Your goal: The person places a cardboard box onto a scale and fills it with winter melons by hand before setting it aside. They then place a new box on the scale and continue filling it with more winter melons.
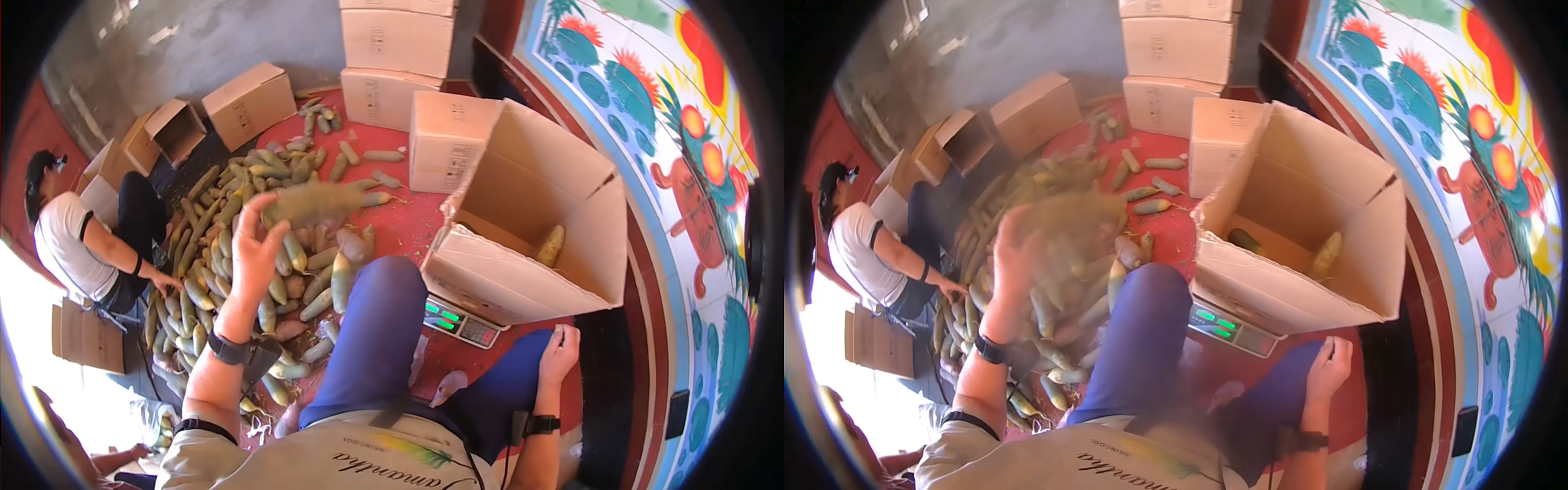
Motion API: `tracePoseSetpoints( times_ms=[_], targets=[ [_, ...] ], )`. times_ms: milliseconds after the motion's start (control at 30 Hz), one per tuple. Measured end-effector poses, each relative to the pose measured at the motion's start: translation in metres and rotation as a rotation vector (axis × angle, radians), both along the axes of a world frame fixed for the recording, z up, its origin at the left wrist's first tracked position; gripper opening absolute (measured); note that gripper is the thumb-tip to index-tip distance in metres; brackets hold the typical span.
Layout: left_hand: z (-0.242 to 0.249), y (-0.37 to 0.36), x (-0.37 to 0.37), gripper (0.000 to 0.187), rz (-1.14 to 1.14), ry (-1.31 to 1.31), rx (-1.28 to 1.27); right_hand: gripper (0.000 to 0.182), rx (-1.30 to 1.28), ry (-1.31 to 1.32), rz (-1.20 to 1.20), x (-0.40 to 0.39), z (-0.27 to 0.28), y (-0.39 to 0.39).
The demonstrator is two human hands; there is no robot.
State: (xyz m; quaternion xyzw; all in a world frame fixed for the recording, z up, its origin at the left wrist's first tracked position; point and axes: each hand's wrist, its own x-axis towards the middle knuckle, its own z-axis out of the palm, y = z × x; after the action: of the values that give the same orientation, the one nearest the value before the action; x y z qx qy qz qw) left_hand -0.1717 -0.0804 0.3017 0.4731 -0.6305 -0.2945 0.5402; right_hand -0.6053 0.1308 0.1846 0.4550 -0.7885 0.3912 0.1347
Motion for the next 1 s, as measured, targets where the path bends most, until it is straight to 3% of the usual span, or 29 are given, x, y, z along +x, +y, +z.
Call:
tracePoseSetpoints(
  times_ms=[33,133,167,333,367,633,767,833,1000],
  targets=[
    [0.015,-0.004,-0.015,0.04,-0.064,0.121,-0.065,0.009,-0.039,0.003,0.015,0.001,0.001,0.0],
    [0.076,0.003,-0.088,0.042,-0.292,0.159,-0.253,0.008,-0.078,0.0,-0.003,0.001,0.003,0.004],
    [0.073,-0.004,-0.103,0.043,-0.372,0.174,-0.312,0.007,-0.082,-0.003,-0.003,0.002,0.003,0.002],
    [0.067,-0.003,-0.174,0.038,-0.56,0.123,-0.107,0.006,-0.12,-0.036,0.0,-0.001,0.001,0.006],
    [0.071,0.0,-0.184,0.034,-0.531,-0.096,-0.247,0.006,-0.114,-0.037,-0.012,-0.002,0.002,0.007],
    [0.019,-0.015,-0.23,0.026,-0.593,-0.501,-0.239,0.006,-0.109,-0.056,-0.027,-0.007,0.0,0.016],
    [0.017,-0.014,-0.224,0.021,-0.515,-0.431,-0.308,0.006,-0.124,-0.056,-0.025,-0.009,-0.001,0.017],
    [0.017,-0.01,-0.217,0.022,-0.491,-0.424,-0.51,0.006,-0.118,-0.066,-0.025,-0.011,-0.001,0.017],
    [0.012,0.0,-0.182,0.02,-0.447,-0.327,-0.578,0.006,-0.139,-0.074,-0.004,-0.008,-0.003,0.014]
  ],
)
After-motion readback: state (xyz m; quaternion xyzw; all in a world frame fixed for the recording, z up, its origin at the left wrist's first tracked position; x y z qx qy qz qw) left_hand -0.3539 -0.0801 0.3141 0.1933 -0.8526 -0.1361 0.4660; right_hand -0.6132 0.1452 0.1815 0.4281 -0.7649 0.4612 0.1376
